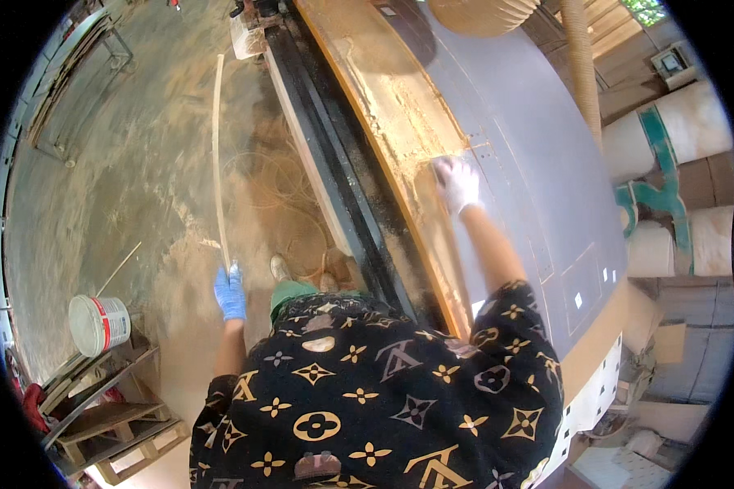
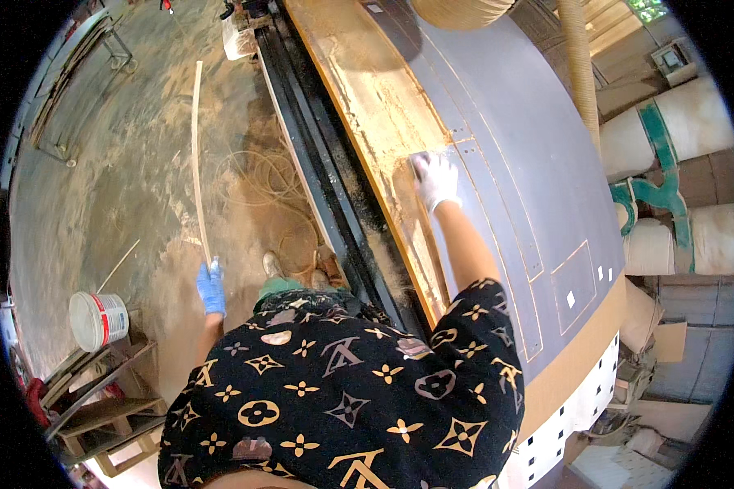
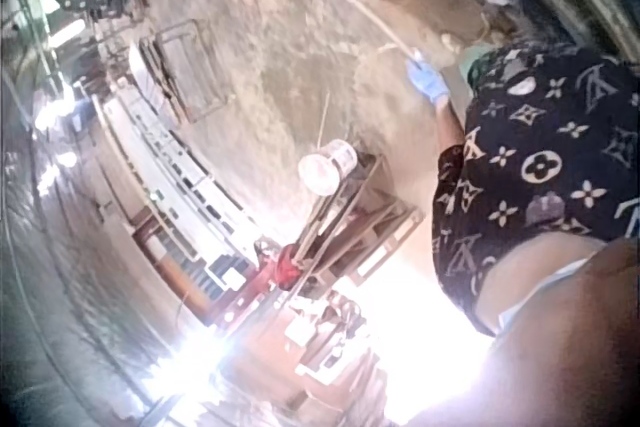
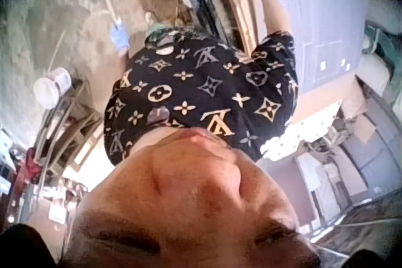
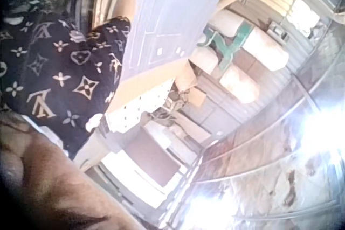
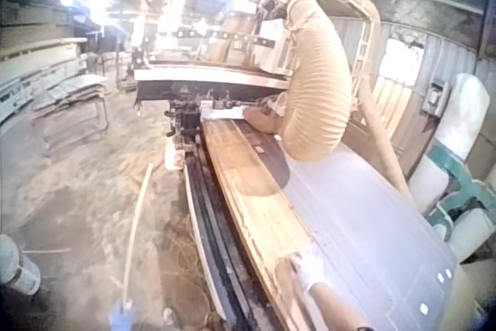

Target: The person applies small white labels to the surface of large grey wood panels in a workshop. They peel labels from a roll, place them on the panels, and then move the labeled panels to a nearby rack.

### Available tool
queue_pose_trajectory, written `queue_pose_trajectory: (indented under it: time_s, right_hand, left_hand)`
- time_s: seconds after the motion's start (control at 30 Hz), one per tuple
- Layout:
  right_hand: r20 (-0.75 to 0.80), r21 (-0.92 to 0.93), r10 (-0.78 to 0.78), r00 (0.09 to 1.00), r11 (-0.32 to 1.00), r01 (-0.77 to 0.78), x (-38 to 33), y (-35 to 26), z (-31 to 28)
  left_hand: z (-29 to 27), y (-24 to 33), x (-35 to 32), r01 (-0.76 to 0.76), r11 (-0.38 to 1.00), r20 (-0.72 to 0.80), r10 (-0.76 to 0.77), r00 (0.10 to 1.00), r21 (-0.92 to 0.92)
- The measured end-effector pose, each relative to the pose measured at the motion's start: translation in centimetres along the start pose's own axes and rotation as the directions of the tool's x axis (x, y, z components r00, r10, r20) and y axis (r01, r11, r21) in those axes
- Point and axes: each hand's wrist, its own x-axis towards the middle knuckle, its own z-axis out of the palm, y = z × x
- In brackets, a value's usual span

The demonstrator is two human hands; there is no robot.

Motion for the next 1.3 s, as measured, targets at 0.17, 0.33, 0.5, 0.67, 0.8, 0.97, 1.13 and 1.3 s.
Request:
queue_pose_trajectory:
  time_s: [0.17,0.33,0.5,0.67,0.8,0.97,1.13,1.3]
  right_hand:
    - [-0.007,0.253,0.409,0.912,0.884,-0.394,-8.8,-1.2,2.6]
    - [0.109,0.272,0.419,0.901,0.859,-0.433,-13.5,0.1,2.4]
    - [-0.178,0.570,0.378,0.909,0.792,-0.218,-9.1,-3.9,-1.1]
    - [-0.270,0.419,-0.063,0.961,0.891,0.176,-0.4,-14.9,-8.1]
    - [-0.138,0.661,-0.332,0.933,0.671,0.336,5.5,-32.4,-8.8]
    - [-0.154,0.644,-0.718,0.679,0.448,0.620,4.9,-54.4,-8.2]
    - [0.098,0.637,-0.727,0.679,0.571,0.518,3.5,-69.4,-9.0]
    - [0.241,0.584,-0.699,0.674,0.659,0.474,5.2,-74.1,-6.5]
  left_hand:
    - [-0.3,-1.7,-0.6,0.046,0.993,-0.069,-0.054,0.996,-0.104]
    - [-1.5,-4.3,-0.6,0.087,0.993,-0.082,-0.081,0.993,0.084]
    - [-4.2,-9.2,0.7,0.072,0.928,-0.257,0.027,0.966,0.366]
    - [-11.2,-12.0,2.5,0.280,0.948,-0.386,-0.319,0.866,-0.155]
    - [-20.2,-11.3,-0.6,0.371,0.906,-0.464,-0.423,0.778,-0.203]
    - [-33.6,-13.1,-2.8,0.562,0.823,-0.692,-0.455,0.561,-0.085]
    - [-48.9,-16.6,-1.7,0.292,0.904,-0.792,-0.418,0.445,-0.313]
    - [-56.7,-17.6,3.2,0.167,0.884,-0.788,-0.466,0.403,-0.437]
